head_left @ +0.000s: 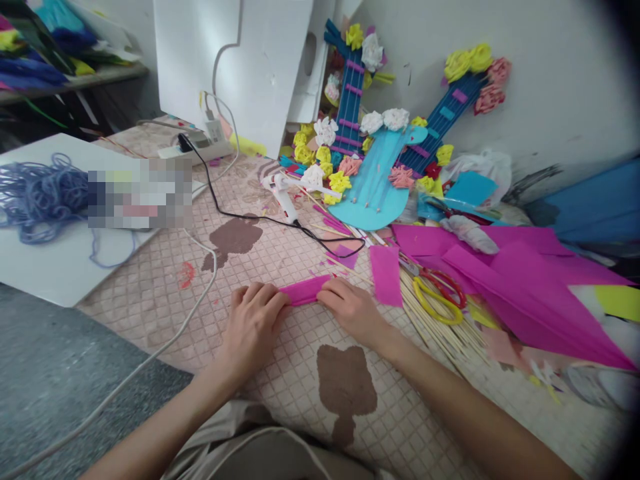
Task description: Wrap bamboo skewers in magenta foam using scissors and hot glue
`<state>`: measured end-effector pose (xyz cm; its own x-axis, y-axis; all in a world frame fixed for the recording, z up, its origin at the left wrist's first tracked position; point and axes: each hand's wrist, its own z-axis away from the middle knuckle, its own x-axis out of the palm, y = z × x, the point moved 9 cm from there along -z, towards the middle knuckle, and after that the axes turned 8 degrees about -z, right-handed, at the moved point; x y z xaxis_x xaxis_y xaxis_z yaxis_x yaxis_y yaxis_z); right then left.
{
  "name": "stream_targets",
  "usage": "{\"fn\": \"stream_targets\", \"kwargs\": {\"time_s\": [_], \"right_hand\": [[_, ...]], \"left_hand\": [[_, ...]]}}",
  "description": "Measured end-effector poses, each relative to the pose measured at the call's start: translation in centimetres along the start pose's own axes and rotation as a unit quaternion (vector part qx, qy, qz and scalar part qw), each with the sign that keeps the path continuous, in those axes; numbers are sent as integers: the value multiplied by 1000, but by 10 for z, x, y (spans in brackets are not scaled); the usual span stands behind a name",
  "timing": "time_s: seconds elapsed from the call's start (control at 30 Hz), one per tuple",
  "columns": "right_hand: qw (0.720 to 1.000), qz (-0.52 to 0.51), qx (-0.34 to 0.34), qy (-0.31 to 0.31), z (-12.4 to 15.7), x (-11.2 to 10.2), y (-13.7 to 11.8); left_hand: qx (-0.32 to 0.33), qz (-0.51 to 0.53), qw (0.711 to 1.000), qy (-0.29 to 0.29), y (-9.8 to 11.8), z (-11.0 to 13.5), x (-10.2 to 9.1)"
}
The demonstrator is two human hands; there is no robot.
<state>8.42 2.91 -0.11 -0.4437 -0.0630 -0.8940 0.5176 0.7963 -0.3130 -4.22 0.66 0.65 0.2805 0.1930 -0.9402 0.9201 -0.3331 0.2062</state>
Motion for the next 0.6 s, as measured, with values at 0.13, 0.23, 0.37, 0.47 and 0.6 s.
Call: {"fn": "stream_targets", "kwargs": {"time_s": [0.13,0.23,0.37,0.47,0.6], "right_hand": [[1000,10,9,-1,0,3,3],[1000,8,6,0,-1,3,3],[1000,3,6,5,0,2,2],[1000,-7,3,17,1,-1,1],[999,-19,-15,25,1,-5,-3]], "left_hand": [[-5,0,1000,4,0,1,0],[-6,7,1000,10,0,1,0],[0,16,1000,3,0,1,0],[0,12,1000,-2,0,0,0],[-3,4,1000,-6,0,-1,1]]}}
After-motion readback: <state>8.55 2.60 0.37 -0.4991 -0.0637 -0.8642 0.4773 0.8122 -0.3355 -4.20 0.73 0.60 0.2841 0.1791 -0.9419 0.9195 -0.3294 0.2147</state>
